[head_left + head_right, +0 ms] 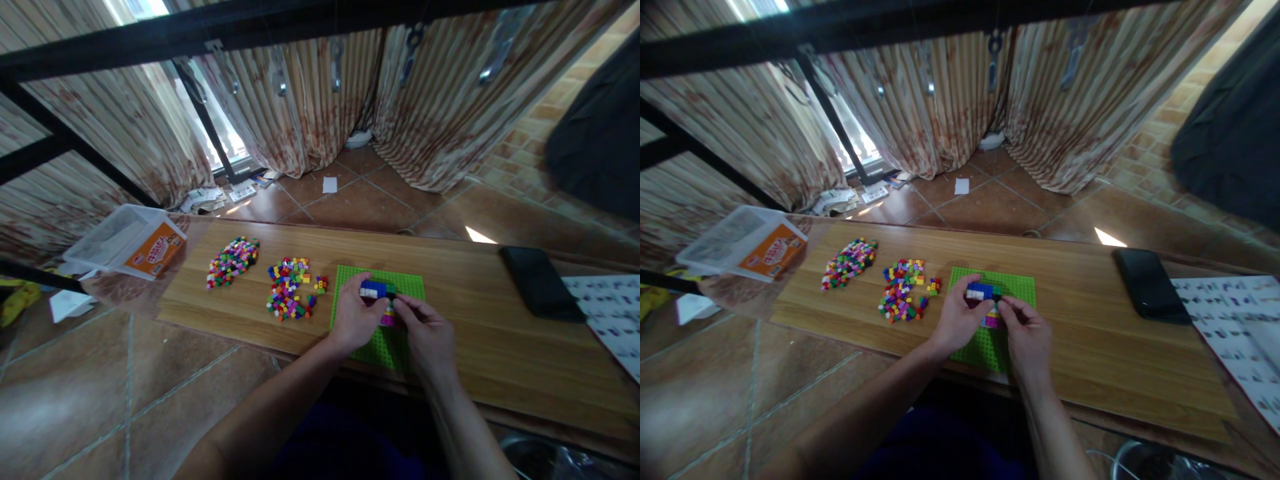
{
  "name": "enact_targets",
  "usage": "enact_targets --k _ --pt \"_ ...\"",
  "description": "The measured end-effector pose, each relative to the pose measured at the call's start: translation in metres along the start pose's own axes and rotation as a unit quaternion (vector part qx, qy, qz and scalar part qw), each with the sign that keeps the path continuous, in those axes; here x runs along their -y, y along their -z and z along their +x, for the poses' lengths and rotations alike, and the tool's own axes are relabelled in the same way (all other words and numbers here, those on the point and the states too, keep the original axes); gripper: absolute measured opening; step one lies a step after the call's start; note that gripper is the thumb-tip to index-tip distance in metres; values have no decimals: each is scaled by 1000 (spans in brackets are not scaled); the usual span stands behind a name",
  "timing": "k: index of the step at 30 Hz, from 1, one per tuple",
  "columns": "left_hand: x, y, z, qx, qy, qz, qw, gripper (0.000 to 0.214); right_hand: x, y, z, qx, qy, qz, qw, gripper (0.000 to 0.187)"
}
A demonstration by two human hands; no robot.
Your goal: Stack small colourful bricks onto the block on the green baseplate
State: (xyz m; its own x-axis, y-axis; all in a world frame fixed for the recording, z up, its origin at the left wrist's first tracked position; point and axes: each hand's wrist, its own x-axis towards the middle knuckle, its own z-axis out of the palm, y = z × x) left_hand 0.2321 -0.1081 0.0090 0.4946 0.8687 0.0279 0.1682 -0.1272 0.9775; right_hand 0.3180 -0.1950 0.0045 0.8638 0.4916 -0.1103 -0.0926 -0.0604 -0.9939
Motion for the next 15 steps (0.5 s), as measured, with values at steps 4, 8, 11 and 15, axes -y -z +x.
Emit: enact_targets --k 4,8,11,15 --pt "-2 -1 -1 1 18 -9 1000 48 -1 0 1 -1 14 -7 1000 31" --pt "-4 -1 0 -4 27 -20 999 47 -1 -2 1 -3 -3 13 1000 31" --pt "-4 0 0 10 32 -36 999 47 -3 -1 -1 5 -17 33 999 31" --pt "1 7 3 30 22 -66 997 41 -4 3 -4 26 -28 61 997 32"
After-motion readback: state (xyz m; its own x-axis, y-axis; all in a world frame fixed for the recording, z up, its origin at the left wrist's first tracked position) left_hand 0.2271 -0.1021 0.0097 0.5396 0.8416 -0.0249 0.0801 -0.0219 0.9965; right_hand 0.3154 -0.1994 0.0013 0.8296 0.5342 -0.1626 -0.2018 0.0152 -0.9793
